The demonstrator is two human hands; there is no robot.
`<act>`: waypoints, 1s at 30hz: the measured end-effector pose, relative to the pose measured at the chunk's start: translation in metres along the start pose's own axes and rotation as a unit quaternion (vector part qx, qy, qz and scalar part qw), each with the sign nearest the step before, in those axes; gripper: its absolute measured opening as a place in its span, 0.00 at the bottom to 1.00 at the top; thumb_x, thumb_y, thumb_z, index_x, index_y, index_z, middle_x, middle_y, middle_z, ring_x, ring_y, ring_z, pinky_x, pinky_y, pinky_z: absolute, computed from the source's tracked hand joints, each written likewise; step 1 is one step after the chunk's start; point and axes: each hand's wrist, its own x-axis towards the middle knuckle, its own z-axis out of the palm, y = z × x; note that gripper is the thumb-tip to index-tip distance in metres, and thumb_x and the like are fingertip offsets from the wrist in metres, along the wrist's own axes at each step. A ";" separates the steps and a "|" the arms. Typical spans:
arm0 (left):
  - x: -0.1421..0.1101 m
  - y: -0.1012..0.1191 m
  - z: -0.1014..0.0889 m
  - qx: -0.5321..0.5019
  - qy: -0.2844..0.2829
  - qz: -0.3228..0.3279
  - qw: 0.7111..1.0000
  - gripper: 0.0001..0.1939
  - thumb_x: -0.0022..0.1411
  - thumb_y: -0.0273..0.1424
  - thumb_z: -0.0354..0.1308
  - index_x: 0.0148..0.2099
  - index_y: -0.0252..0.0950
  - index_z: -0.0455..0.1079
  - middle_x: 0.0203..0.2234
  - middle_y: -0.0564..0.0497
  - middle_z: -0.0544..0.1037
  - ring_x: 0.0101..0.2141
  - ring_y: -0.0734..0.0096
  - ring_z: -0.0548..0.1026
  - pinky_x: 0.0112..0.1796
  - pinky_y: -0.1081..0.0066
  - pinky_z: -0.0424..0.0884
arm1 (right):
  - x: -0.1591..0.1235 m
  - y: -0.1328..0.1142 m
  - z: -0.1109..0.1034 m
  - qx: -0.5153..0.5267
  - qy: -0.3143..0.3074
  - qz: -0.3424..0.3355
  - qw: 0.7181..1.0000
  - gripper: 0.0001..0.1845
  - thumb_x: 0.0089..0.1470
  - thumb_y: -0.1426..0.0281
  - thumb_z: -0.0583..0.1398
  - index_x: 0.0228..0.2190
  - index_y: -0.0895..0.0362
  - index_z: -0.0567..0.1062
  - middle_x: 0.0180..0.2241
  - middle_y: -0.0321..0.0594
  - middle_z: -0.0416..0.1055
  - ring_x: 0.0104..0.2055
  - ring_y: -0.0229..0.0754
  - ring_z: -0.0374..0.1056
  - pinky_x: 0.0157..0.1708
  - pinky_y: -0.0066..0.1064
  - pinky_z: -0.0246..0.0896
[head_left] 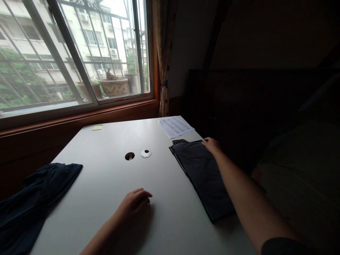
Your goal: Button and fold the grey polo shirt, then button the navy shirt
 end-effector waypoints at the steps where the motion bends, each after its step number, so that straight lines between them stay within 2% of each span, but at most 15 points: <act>1: 0.000 0.000 0.000 0.000 0.000 0.000 1.000 0.11 0.68 0.28 0.51 0.48 0.37 0.73 0.35 0.47 0.79 0.34 0.69 0.78 0.37 0.73 0.71 | 0.000 0.000 -0.001 0.005 0.001 0.000 1.000 0.18 0.54 0.66 0.64 0.46 0.57 0.79 0.40 0.44 0.80 0.40 0.44 0.75 0.37 0.29 0.67; 6: 0.000 0.000 0.001 -0.002 0.000 -0.003 1.000 0.12 0.68 0.27 0.50 0.48 0.37 0.73 0.35 0.47 0.79 0.34 0.70 0.78 0.37 0.73 0.71 | -0.004 -0.004 -0.007 0.010 0.024 -0.022 0.999 0.17 0.57 0.69 0.60 0.48 0.55 0.77 0.42 0.43 0.79 0.42 0.43 0.74 0.39 0.29 0.65; 10: 0.000 -0.002 0.001 0.001 -0.002 0.001 1.000 0.12 0.67 0.27 0.50 0.48 0.37 0.73 0.35 0.47 0.79 0.34 0.69 0.78 0.37 0.73 0.71 | -0.011 -0.008 -0.008 -0.023 0.048 -0.040 0.998 0.16 0.58 0.70 0.59 0.48 0.55 0.78 0.47 0.46 0.75 0.46 0.47 0.70 0.43 0.33 0.63; 15: 0.000 -0.002 0.001 0.007 0.000 0.002 1.000 0.12 0.68 0.27 0.50 0.48 0.37 0.73 0.35 0.47 0.79 0.34 0.70 0.78 0.37 0.73 0.71 | -0.021 -0.013 -0.008 -0.070 0.064 -0.058 0.994 0.15 0.61 0.71 0.56 0.46 0.55 0.79 0.47 0.49 0.73 0.49 0.51 0.66 0.47 0.39 0.60; 22: 0.000 0.001 0.000 0.008 -0.003 -0.002 1.000 0.11 0.68 0.28 0.50 0.48 0.37 0.73 0.35 0.47 0.79 0.34 0.69 0.79 0.37 0.72 0.71 | -0.036 -0.022 -0.013 -0.115 0.087 -0.073 0.987 0.22 0.65 0.74 0.47 0.49 0.58 0.77 0.50 0.58 0.69 0.55 0.59 0.59 0.52 0.50 0.55; 26: 0.000 0.003 0.000 0.007 0.002 -0.001 1.000 0.11 0.68 0.28 0.51 0.48 0.37 0.74 0.35 0.46 0.79 0.35 0.69 0.78 0.37 0.72 0.71 | -0.041 -0.033 -0.007 -0.124 0.041 -0.116 0.985 0.24 0.66 0.72 0.45 0.53 0.62 0.74 0.55 0.62 0.66 0.59 0.62 0.56 0.55 0.52 0.53; 30: 0.000 0.002 0.000 0.002 0.002 0.000 1.000 0.11 0.68 0.29 0.51 0.48 0.37 0.74 0.36 0.46 0.79 0.34 0.68 0.78 0.37 0.72 0.72 | -0.041 -0.044 0.012 -0.112 -0.047 -0.149 0.981 0.23 0.65 0.67 0.49 0.55 0.58 0.73 0.58 0.54 0.67 0.59 0.56 0.61 0.59 0.45 0.54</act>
